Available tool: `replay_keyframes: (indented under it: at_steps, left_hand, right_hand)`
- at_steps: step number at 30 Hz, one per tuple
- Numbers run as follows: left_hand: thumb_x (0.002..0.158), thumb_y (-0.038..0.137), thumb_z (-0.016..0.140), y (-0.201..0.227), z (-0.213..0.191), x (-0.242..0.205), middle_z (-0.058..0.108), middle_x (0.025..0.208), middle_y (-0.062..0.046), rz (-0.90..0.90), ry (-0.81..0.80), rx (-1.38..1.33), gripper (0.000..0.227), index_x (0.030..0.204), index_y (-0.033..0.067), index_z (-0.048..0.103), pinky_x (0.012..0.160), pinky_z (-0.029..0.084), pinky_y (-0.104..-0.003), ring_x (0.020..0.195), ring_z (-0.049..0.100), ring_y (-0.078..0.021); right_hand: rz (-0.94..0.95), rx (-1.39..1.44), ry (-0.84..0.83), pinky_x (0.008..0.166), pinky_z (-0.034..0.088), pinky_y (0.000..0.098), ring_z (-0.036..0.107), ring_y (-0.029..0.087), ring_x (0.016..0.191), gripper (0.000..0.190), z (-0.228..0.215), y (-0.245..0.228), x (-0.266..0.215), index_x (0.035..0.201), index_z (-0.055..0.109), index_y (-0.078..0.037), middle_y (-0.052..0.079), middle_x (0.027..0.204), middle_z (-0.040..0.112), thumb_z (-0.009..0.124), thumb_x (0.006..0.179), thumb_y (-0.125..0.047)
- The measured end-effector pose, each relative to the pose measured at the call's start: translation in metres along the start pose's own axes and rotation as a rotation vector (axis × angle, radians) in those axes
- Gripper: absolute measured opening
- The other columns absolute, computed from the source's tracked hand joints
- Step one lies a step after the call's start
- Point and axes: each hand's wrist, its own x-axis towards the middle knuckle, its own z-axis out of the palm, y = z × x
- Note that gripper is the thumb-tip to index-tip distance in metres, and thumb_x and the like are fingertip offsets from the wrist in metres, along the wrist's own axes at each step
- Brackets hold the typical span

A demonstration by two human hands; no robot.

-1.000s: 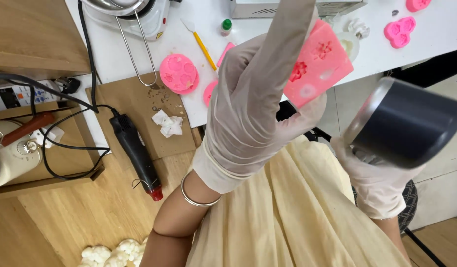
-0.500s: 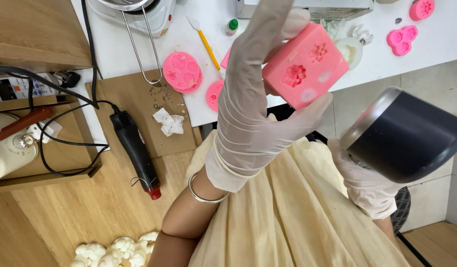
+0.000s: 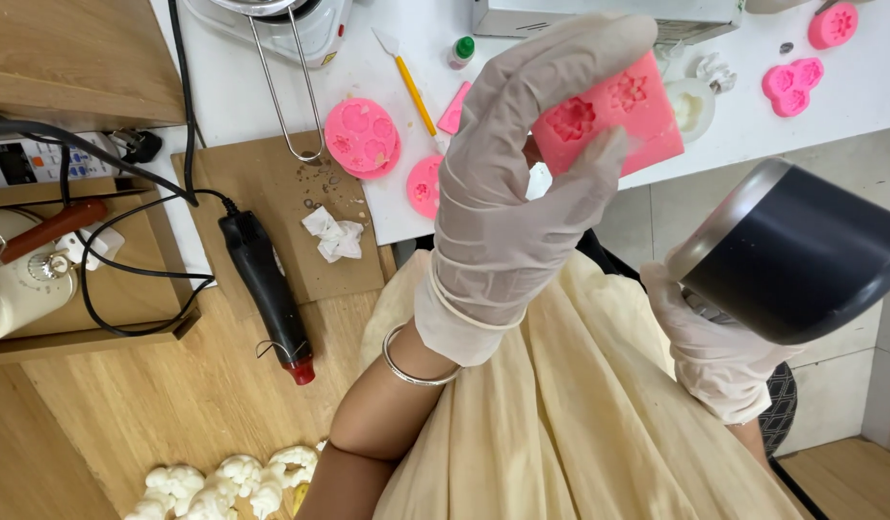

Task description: Making small wax figures and refining them in silicone molds using a sculpting tool.

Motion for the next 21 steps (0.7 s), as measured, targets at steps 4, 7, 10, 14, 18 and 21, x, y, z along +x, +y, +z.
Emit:
replay_keyframes:
  at_steps: [4,7,10,14,18,21]
  left_hand:
    - [0.109,-0.002,0.064,0.0,-0.006,-0.005,0.051,0.144,0.003,-0.016,-0.056,-0.084,0.037,0.142,0.0142,0.057,0.114,0.053,-0.022,0.132,0.055,-0.0079]
    - [0.11,0.004,0.069,0.006,-0.001,-0.001,0.051,0.143,0.003,0.002,-0.034,-0.029,0.036,0.143,0.0142,0.058,0.112,0.053,-0.022,0.131,0.055,-0.0077]
    - [0.112,0.01,0.076,0.006,0.002,0.003,0.053,0.141,0.003,0.036,0.003,0.04,0.035,0.143,0.0152,0.059,0.109,0.054,-0.021,0.128,0.055,-0.0074]
    - [0.119,0.004,0.064,0.002,-0.006,0.001,0.053,0.142,0.003,0.019,-0.043,-0.045,0.027,0.142,0.0145,0.056,0.109,0.054,-0.02,0.129,0.057,-0.0077]
    - [0.117,0.004,0.067,-0.001,-0.004,0.002,0.054,0.141,0.002,0.026,-0.026,-0.047,0.029,0.142,0.0141,0.057,0.109,0.055,-0.021,0.128,0.057,-0.0085]
    - [0.114,0.005,0.072,-0.004,-0.001,0.005,0.056,0.14,0.001,0.035,0.003,-0.049,0.032,0.142,0.0136,0.059,0.108,0.055,-0.022,0.126,0.058,-0.0097]
  right_hand:
    - [0.0,-0.005,0.0,0.1,0.053,0.0347,0.065,0.022,0.111,0.068,0.005,0.001,0.001,0.142,0.055,-0.005,0.007,0.126,0.064,0.085,0.083,-0.012]
    - [0.0,-0.009,0.001,0.099,0.054,0.0334,0.066,0.022,0.11,0.065,0.012,0.005,0.0,0.141,0.055,-0.005,0.007,0.125,0.065,0.085,0.084,-0.011]
    - [-0.003,-0.012,0.001,0.098,0.054,0.0322,0.067,0.021,0.109,0.063,0.011,-0.002,0.003,0.14,0.056,-0.005,0.006,0.124,0.066,0.085,0.085,-0.011]
    - [-0.008,-0.017,0.006,0.097,0.055,0.0305,0.068,0.02,0.108,0.059,0.009,-0.014,0.008,0.139,0.057,-0.005,0.006,0.123,0.067,0.085,0.087,-0.01]
    - [-0.011,-0.021,0.014,0.096,0.056,0.0288,0.07,0.019,0.107,0.056,0.01,-0.022,0.011,0.138,0.058,-0.004,0.005,0.122,0.068,0.085,0.089,-0.009]
    - [-0.014,-0.022,0.022,0.095,0.056,0.0276,0.071,0.018,0.106,0.053,0.013,-0.027,0.014,0.137,0.059,-0.004,0.005,0.121,0.069,0.084,0.09,-0.008]
